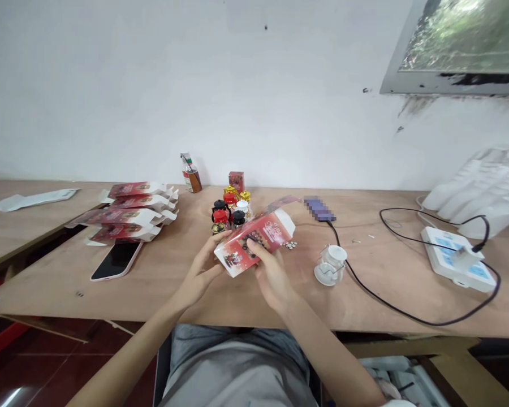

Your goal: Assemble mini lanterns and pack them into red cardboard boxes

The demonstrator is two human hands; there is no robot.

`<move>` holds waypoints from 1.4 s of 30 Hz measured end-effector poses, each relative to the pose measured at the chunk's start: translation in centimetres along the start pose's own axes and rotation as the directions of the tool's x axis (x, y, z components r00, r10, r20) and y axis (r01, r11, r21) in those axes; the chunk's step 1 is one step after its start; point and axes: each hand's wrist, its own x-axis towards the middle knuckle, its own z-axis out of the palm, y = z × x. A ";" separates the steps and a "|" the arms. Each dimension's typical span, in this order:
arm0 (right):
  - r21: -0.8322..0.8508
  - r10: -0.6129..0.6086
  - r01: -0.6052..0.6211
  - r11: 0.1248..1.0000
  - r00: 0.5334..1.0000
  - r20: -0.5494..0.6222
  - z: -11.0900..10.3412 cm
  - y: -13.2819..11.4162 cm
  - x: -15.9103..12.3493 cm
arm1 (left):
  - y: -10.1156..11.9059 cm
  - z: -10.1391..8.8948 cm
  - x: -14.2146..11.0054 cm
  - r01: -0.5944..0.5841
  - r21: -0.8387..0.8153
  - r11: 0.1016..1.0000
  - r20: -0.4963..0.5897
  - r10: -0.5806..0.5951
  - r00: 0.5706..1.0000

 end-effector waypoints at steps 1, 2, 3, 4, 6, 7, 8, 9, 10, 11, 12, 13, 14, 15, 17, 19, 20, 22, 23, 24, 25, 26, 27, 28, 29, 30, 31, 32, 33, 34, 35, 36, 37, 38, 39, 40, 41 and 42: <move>-0.010 -0.011 0.011 1.000 1.000 -0.003 -0.1 0.1 0.1 | -0.3 0.1 0.0 -0.001 0.015 1.000 -0.017 0.002 1.000; -0.013 -0.016 0.016 1.000 1.000 -0.012 -0.2 0.0 0.3 | -0.6 0.2 0.0 -0.002 0.025 1.000 -0.025 0.003 1.000; -0.010 -0.009 0.009 1.000 1.000 -0.026 -0.2 0.0 0.4 | -0.7 0.3 0.0 -0.001 0.025 1.000 -0.021 0.001 1.000; -0.001 0.010 -0.010 1.000 0.999 -0.044 -0.3 -0.1 0.5 | -0.8 0.3 0.0 0.001 0.016 1.000 -0.007 -0.001 1.000; 0.019 0.054 -0.052 0.998 0.995 -0.085 -0.5 -0.3 0.7 | -0.8 0.4 -0.1 -0.013 0.018 1.000 0.022 0.013 1.000; 0.023 0.063 -0.061 0.998 0.994 -0.092 -0.5 -0.4 0.7 | -0.7 0.4 -0.1 -0.040 0.055 0.998 0.026 0.039 0.999; 0.017 0.058 -0.056 0.998 0.995 -0.087 -0.5 -0.4 0.7 | -0.6 0.4 -0.1 -0.082 0.125 0.989 0.022 0.080 0.997; 0.004 0.039 -0.039 0.999 0.997 -0.073 -0.5 -0.4 0.6 | -0.5 0.3 -0.1 -0.135 0.224 0.965 0.013 0.136 0.991; -0.016 0.012 -0.013 1.000 0.998 -0.055 -0.5 -0.3 0.6 | -0.4 0.2 -0.1 -0.190 0.342 0.920 0.007 0.200 0.980; -0.043 -0.017 0.015 0.999 0.999 -0.039 -0.5 -0.2 0.5 | -0.4 0.1 -0.1 -0.242 0.464 0.852 0.015 0.265 0.964; -0.076 -0.046 0.043 0.996 0.998 -0.032 -0.5 -0.1 0.4 | -0.4 0.0 -0.1 -0.289 0.576 0.765 0.035 0.329 0.944; -0.113 -0.075 0.071 0.991 0.997 -0.035 -0.5 0.1 0.3 | -0.4 -0.2 -0.2 -0.330 0.668 0.667 0.070 0.385 0.920; -0.153 -0.102 0.094 0.984 0.994 -0.047 -0.5 0.2 0.3 | -0.5 -0.3 -0.2 -0.367 0.735 0.570 0.113 0.431 0.895; -0.189 -0.121 0.108 0.976 0.991 -0.058 -0.6 0.3 0.3 | -0.7 -0.5 -0.3 -0.398 0.780 0.484 0.155 0.466 0.871; -0.235 -0.126 0.109 0.966 0.990 -0.060 -0.8 0.3 0.3 | -1.0 -0.7 -0.3 -0.431 0.817 0.382 0.208 0.502 0.839; -0.246 -0.106 0.100 0.964 0.994 -0.012 -1.1 0.2 0.4 | -1.1 -0.8 -0.3 -0.430 0.818 0.383 0.207 0.500 0.841; -0.245 -0.101 0.104 0.964 0.995 0.023 -1.2 0.1 0.4 | -1.0 -0.8 -0.3 -0.417 0.807 0.418 0.189 0.486 0.853; -0.252 -0.124 0.140 0.958 0.989 0.078 -1.4 -0.2 0.5 | -0.7 -0.8 -0.2 -0.380 0.753 0.538 0.147 0.425 0.893; -0.262 -0.147 0.165 0.951 0.985 0.089 -1.5 -0.3 0.5 | -0.5 -0.8 -0.2 -0.354 0.706 0.614 0.130 0.380 0.916; -0.277 -0.171 0.190 0.942 0.981 0.090 -1.5 -0.4 0.5 | -0.3 -0.8 -0.2 -0.324 0.647 0.690 0.117 0.329 0.937; -0.294 -0.193 0.209 0.933 0.978 0.083 -1.5 -0.5 0.5 | -0.1 -0.7 -0.2 -0.287 0.581 0.761 0.109 0.277 0.955; -0.307 -0.211 0.222 0.925 0.975 0.069 -1.5 -0.6 0.6 | 0.0 -0.7 -0.2 -0.246 0.512 0.823 0.103 0.225 0.969; -0.314 -0.222 0.228 0.922 0.973 0.055 -1.5 -0.6 0.6 | 0.1 -0.7 -0.2 -0.200 0.442 0.874 0.103 0.172 0.980; -0.312 -0.224 0.227 0.923 0.974 0.043 -1.5 -0.6 0.7 | 0.1 -0.7 -0.2 -0.151 0.375 0.914 0.105 0.120 0.987; -0.302 -0.219 0.220 0.928 0.975 0.036 -1.5 -0.7 0.7 | 0.1 -0.8 -0.2 -0.107 0.315 0.943 0.110 0.076 0.991; -0.287 -0.211 0.211 0.934 0.977 0.030 -1.5 -0.7 0.8 | 0.1 -0.8 -0.2 -0.072 0.268 0.961 0.119 0.042 0.992; -0.272 -0.202 0.200 0.941 0.979 0.023 -1.5 -0.8 0.8 | 0.1 -0.9 -0.1 -0.052 0.241 0.969 0.130 0.021 0.991; -0.258 -0.189 0.187 0.948 0.982 0.018 -1.6 -0.9 0.9 | 0.1 -1.0 -0.1 -0.049 0.233 0.971 0.143 0.016 0.990; -0.248 -0.167 0.166 0.954 0.986 0.017 -1.8 -1.0 1.0 | 0.2 -1.0 -0.1 -0.055 0.241 0.969 0.158 0.017 0.987; -0.241 -0.140 0.140 0.960 0.990 0.016 -1.9 -1.2 1.1 | 0.4 -1.1 -0.1 -0.062 0.257 0.964 0.173 0.018 0.985; -0.238 -0.110 0.111 0.965 0.994 0.017 -2.1 -1.4 1.2 | 0.5 -1.1 -0.1 -0.063 0.273 0.960 0.193 0.010 0.981; -0.235 -0.082 0.084 0.968 0.996 0.019 -2.3 -1.6 1.3 | 0.7 -1.1 -0.1 -0.056 0.277 0.959 0.207 -0.003 0.978; -0.227 -0.063 0.067 0.972 0.998 0.022 -2.4 -1.9 1.3 | 0.8 -1.1 -0.1 -0.039 0.263 0.964 0.213 -0.019 0.977; -0.213 -0.059 0.063 0.975 0.998 0.026 -2.5 -2.1 1.3 | 0.9 -1.1 -0.1 -0.016 0.228 0.973 0.206 -0.032 0.978; -0.195 -0.068 0.073 0.978 0.997 0.034 -2.5 -2.4 1.3 | 1.0 -1.0 0.0 0.009 0.177 0.984 0.192 -0.043 0.981; -0.174 -0.082 0.089 0.981 0.995 0.050 -2.4 -2.6 1.2 | 1.0 -1.0 0.1 0.033 0.116 0.993 0.171 -0.052 0.984; -0.153 -0.098 0.108 0.982 0.992 0.074 -2.4 -2.8 1.1 | 1.0 -0.9 0.1 0.058 0.055 0.997 0.150 -0.065 0.987; -0.136 -0.116 0.129 0.982 0.988 0.098 -2.2 -2.9 0.9 | 0.9 -0.9 0.2 0.084 0.003 0.996 0.134 -0.083 0.987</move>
